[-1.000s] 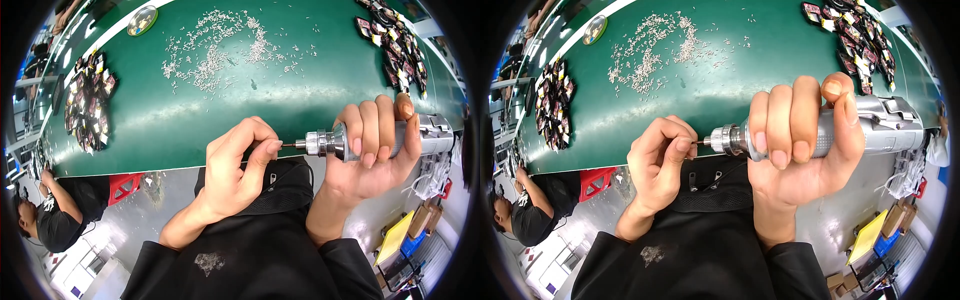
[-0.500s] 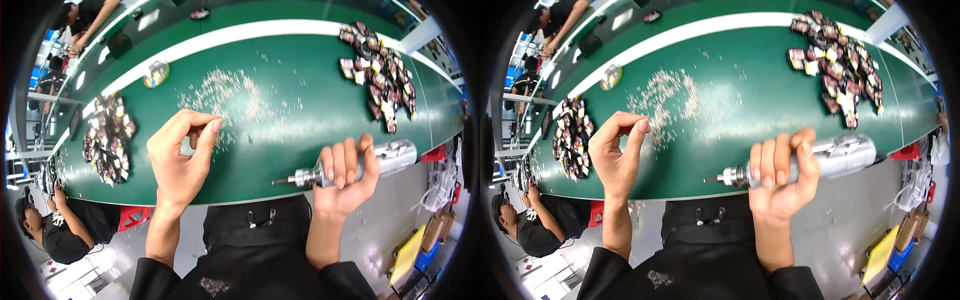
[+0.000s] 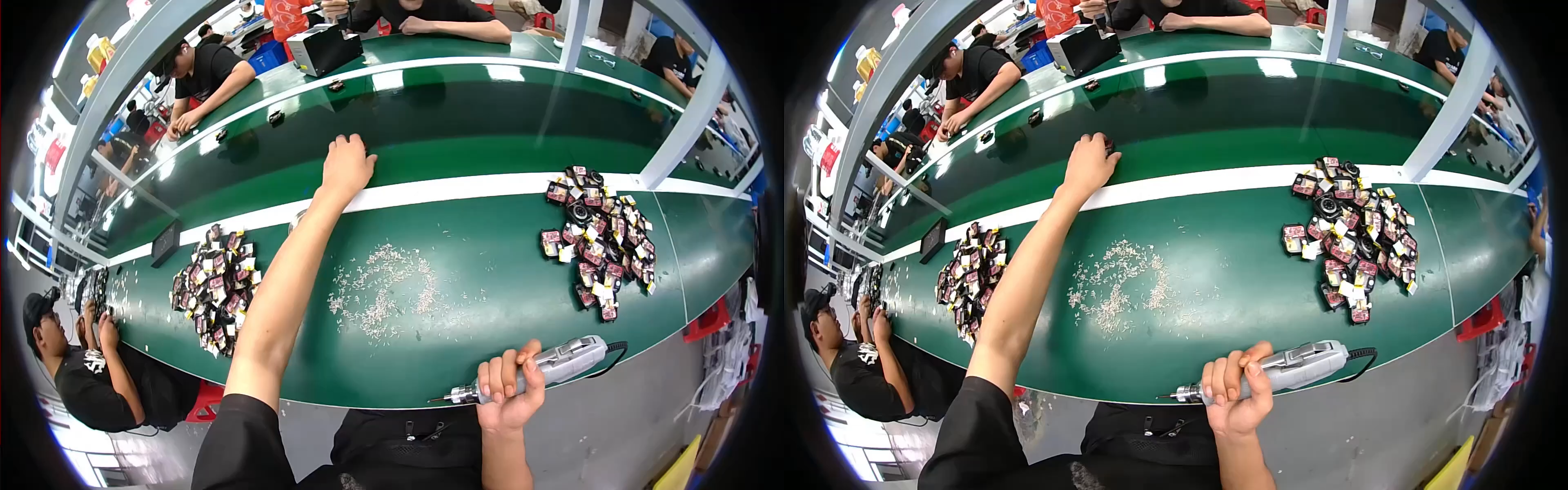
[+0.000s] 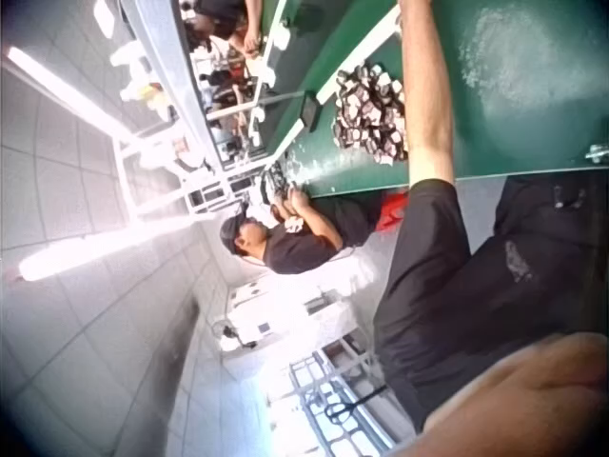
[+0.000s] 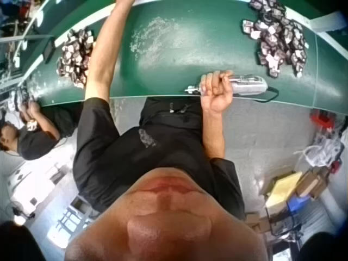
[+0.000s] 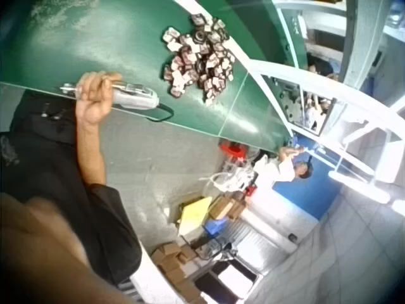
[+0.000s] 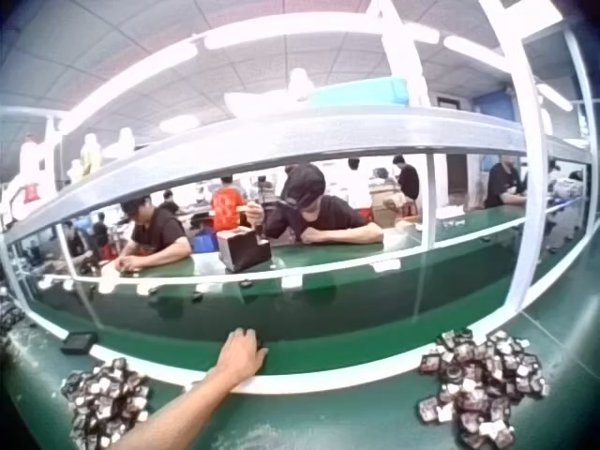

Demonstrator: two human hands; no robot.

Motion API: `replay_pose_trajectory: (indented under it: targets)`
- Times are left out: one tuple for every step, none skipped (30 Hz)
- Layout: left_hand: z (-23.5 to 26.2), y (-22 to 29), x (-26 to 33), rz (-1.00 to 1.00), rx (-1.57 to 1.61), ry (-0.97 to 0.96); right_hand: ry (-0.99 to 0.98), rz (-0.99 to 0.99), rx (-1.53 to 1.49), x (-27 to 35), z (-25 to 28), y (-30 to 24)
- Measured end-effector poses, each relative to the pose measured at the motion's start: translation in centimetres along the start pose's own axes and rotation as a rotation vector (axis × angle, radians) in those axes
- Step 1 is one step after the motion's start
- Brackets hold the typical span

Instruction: Use an electric screwdriver to fasten components on small electronic parts at a factory assembly line.

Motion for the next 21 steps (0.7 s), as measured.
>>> replay_pose_trajectory:
  targets:
    - [-0.4,-0.3,-0.4,-0.058,-0.004,0.056,0.009,-0.017,-0.011,0.0,0.0,0.0]
    - [-0.1,-0.1,-0.8,-0.120,-0.002,0.114,0.019,-0.026,-0.019,0.0,0.1,0.0]
    - [-0.1,-0.6,-0.9,-0.156,0.061,0.116,0.012,-0.040,-0.020,0.1,0.0,0.0]
    - [0.2,-0.9,-0.7,-0.196,0.131,0.116,0.009,-0.019,-0.003,0.2,-0.1,-0.1]
    - [0.6,-1.5,-0.3,-0.205,0.181,0.096,0.015,-0.036,-0.003,0.4,-0.2,0.2]
    - [1.3,-1.9,0.4,-0.209,0.232,0.079,0.018,-0.058,0.001,0.4,-0.3,0.5]
    - [2.7,-0.8,1.6,-0.253,0.305,0.094,0.016,-0.072,-0.010,0.3,-0.3,0.5]
    - [4.1,1.2,3.4,-0.306,0.388,0.094,0.030,-0.073,-0.018,0.6,0.2,0.4]
    - [6.2,3.0,5.9,-0.357,0.418,0.070,0.020,-0.103,-0.037,0.6,0.3,0.6]
    - [8.0,4.8,8.6,-0.411,0.451,0.042,0.025,-0.104,-0.036,0.7,0.3,0.5]
    - [10.0,6.8,11.7,-0.495,0.467,0.028,0.024,-0.098,-0.013,0.7,0.5,0.3]
    - [12.0,8.7,14.9,-0.569,0.473,0.007,0.029,-0.106,0.000,1.0,0.6,0.2]
    - [13.7,10.2,17.8,-0.659,0.446,0.016,0.016,-0.095,0.018,1.5,0.5,-0.3]
    - [14.2,10.8,20.6,-0.726,0.414,-0.002,0.024,-0.112,0.029,1.7,0.6,-0.1]
    - [14.0,11.2,23.0,-0.755,0.467,-0.066,0.014,-0.114,0.057,1.8,0.5,-0.2]
    - [14.4,11.5,25.1,-0.790,0.508,-0.107,-0.001,-0.107,0.052,2.4,0.2,-0.5]
    - [14.8,11.4,27.0,-0.834,0.459,-0.091,-0.019,-0.119,0.064,3.1,-0.3,-0.7]
    - [14.7,11.0,28.2,-0.828,0.456,-0.064,-0.023,-0.120,0.029,3.5,-0.6,-0.8]
    - [14.0,11.1,28.8,-0.811,0.481,-0.101,-0.029,-0.123,0.019,3.7,-0.5,-1.0]
    - [13.5,10.9,29.2,-0.794,0.506,-0.136,-0.036,-0.124,0.008,4.0,-0.4,-1.0]
    - [13.3,10.6,29.4,-0.793,0.506,-0.162,-0.012,-0.127,0.000,4.3,-0.1,-0.6]
Point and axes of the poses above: each hand's wrist, its own x-axis away from the middle knuckle, its own z-axis out of the back of the hand, y = z × x, the point moved 7 cm from there along -x, towards the middle knuckle, and after that the axes turned 15 degrees about -x, right-handed, at the moved point
